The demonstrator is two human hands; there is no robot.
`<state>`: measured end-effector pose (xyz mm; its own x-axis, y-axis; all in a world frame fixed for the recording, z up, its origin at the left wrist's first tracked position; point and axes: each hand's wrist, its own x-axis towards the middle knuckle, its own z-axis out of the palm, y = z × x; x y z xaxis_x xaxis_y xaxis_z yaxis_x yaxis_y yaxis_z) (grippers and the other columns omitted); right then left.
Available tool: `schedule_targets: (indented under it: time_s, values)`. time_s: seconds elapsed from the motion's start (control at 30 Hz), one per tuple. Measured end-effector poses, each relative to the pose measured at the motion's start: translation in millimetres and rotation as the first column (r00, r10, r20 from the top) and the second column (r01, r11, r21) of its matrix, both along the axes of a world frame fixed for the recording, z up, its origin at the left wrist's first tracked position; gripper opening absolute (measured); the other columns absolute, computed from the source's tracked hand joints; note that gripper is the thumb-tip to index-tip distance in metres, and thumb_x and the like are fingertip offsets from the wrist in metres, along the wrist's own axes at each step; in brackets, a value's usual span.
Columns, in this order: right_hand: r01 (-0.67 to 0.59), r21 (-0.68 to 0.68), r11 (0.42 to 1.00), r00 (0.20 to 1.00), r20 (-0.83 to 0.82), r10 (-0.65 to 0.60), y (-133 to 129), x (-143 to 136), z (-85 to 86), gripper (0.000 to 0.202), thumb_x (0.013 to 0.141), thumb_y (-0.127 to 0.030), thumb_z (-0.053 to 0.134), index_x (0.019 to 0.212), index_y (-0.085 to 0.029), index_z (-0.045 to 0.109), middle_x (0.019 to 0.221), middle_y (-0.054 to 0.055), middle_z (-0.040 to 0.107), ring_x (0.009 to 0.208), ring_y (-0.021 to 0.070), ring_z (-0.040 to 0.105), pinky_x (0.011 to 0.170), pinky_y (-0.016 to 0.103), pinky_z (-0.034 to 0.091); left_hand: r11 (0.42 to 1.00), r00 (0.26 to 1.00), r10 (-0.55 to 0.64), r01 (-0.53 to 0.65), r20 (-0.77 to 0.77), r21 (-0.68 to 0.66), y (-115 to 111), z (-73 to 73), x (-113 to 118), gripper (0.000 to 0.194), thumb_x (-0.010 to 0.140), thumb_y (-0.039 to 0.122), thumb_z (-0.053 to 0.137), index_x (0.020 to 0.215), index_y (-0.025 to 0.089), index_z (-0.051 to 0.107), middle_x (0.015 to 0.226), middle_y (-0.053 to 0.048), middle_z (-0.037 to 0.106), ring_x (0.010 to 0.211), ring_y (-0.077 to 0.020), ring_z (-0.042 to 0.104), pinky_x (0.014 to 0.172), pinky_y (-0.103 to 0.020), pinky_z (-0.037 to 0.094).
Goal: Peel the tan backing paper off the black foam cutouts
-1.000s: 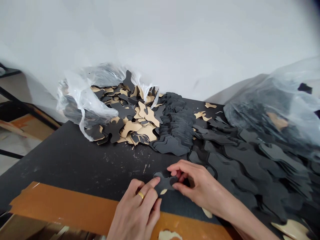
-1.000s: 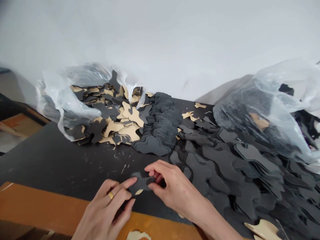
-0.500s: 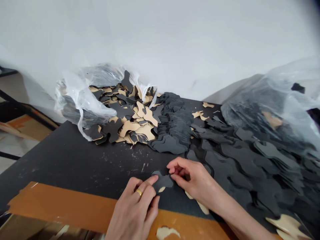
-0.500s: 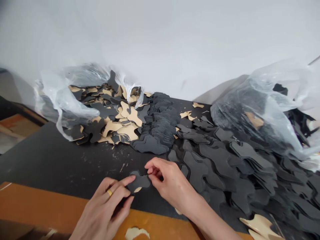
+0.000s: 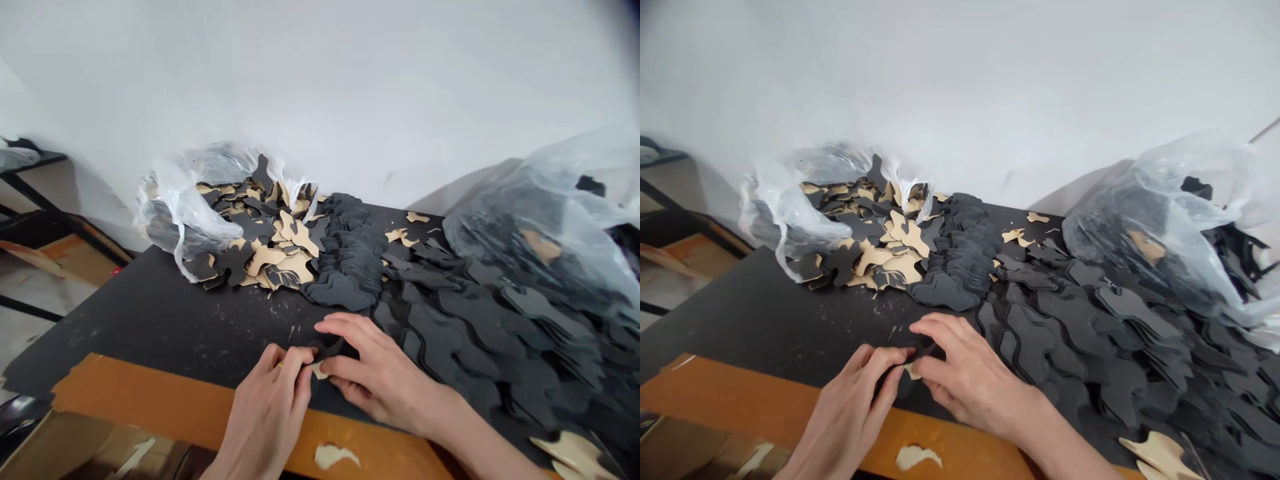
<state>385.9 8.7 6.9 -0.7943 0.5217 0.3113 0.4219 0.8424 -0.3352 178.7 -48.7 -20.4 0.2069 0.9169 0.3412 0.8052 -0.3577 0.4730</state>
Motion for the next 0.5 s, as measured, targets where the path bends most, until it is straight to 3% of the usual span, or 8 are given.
schedule_targets:
  time_s: [0.27,0.37,0.5]
  values:
    - [0.002,0.260,0.966,1.000,0.021,-0.008,0.5,-7.1,-10.3,0.012,0.090,-0.008,0.053,0.091,-0.015,0.063,0.131,0.015,0.058,0.129,0.0304,0.046,0.100,0.048,0.046,1.000,1.000,-0.002,0.002,0.005,-0.020,0.2,-1.4,-0.1,0.021,0.100,0.018,0.035,0.102,0.025,0.054,0.086,-0.002,0.067,0.077,-0.0206,0.066,0.062,-0.030,0.053]
    - [0.019,0.197,0.980,1.000,-0.028,-0.013,1.2,-9.9,-13.6,0.011,0.092,-0.008,0.052,0.091,-0.015,0.061,0.128,0.013,0.060,0.128,0.0287,0.047,0.103,0.048,0.045,1.000,1.000,-0.021,0.022,0.013,-0.020,-2.1,-2.0,-0.7,0.014,0.096,0.020,0.045,0.106,0.026,0.053,0.092,-0.002,0.070,0.084,-0.0220,0.065,0.066,-0.030,0.053]
    - [0.006,-0.056,0.998,0.990,-0.142,-0.014,-0.3,-9.7,-5.2,0.013,0.088,-0.006,0.053,0.090,-0.017,0.058,0.126,0.010,0.060,0.131,0.0245,0.045,0.106,0.044,0.042,0.999,1.000,-0.029,0.029,0.001,-0.045,-4.2,-3.6,-1.9,0.020,0.091,0.018,0.052,0.110,0.025,0.053,0.094,-0.002,0.071,0.089,-0.0237,0.065,0.070,-0.032,0.054]
